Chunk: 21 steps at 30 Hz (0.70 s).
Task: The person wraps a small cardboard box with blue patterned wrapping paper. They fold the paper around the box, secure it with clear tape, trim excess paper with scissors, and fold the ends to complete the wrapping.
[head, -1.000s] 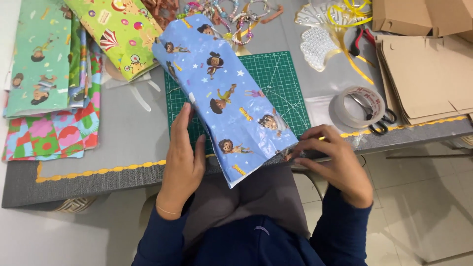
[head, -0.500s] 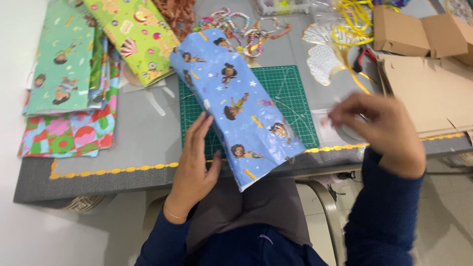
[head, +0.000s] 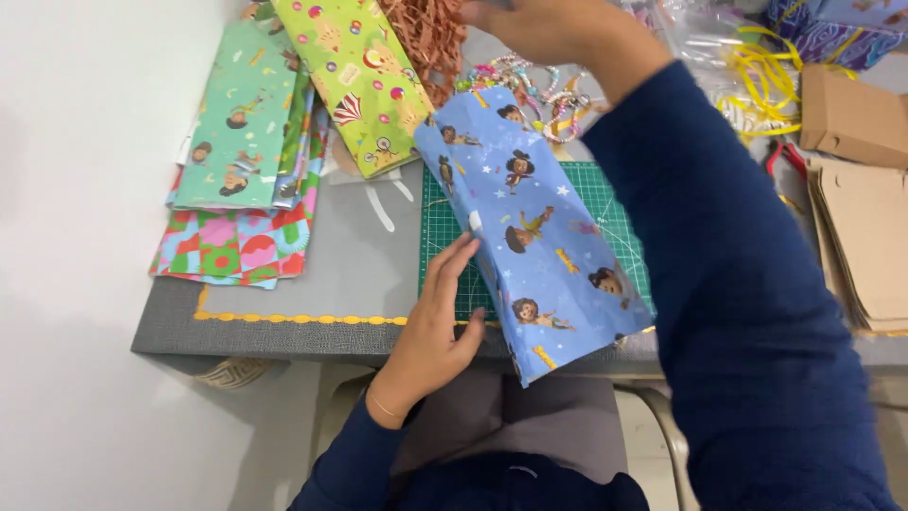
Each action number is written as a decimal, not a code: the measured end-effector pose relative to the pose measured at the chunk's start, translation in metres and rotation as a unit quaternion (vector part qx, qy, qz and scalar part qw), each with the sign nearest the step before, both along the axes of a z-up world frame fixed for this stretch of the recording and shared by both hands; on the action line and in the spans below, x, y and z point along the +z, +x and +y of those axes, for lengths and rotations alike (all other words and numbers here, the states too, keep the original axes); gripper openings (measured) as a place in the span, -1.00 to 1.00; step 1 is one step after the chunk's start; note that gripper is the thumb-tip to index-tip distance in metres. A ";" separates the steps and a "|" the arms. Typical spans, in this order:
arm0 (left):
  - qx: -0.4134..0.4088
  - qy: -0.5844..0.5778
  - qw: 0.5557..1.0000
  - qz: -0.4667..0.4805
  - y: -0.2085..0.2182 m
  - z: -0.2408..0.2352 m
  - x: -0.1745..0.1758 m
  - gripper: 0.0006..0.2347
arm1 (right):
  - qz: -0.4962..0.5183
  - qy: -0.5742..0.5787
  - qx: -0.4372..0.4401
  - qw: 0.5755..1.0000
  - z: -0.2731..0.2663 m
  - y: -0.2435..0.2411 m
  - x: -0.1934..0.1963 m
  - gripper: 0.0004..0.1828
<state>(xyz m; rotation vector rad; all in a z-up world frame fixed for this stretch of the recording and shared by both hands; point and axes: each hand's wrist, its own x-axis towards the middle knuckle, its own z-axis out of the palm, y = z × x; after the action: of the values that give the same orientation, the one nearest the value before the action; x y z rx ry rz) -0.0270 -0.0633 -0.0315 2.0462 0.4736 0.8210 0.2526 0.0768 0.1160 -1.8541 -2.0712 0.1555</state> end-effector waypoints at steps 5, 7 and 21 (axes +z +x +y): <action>-0.017 0.037 0.999 0.034 0.000 0.003 -0.002 -0.29 | -0.042 -0.016 0.077 0.996 -0.102 0.029 -0.014 -0.57; -0.024 0.049 0.997 0.058 -0.001 0.003 -0.003 -0.21 | 0.002 -0.082 0.004 0.997 -0.150 0.037 -0.038 -0.51; -0.087 0.092 0.991 0.049 0.012 0.009 -0.010 -0.28 | 0.343 -0.007 -0.114 0.933 -0.304 -0.039 -0.122 -0.26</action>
<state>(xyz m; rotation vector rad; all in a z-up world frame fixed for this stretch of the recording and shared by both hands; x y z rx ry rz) -0.0151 -0.0544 -0.0420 2.2697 0.2750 0.6822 0.2134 -0.2271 -0.0058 -1.6978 -1.3713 0.6535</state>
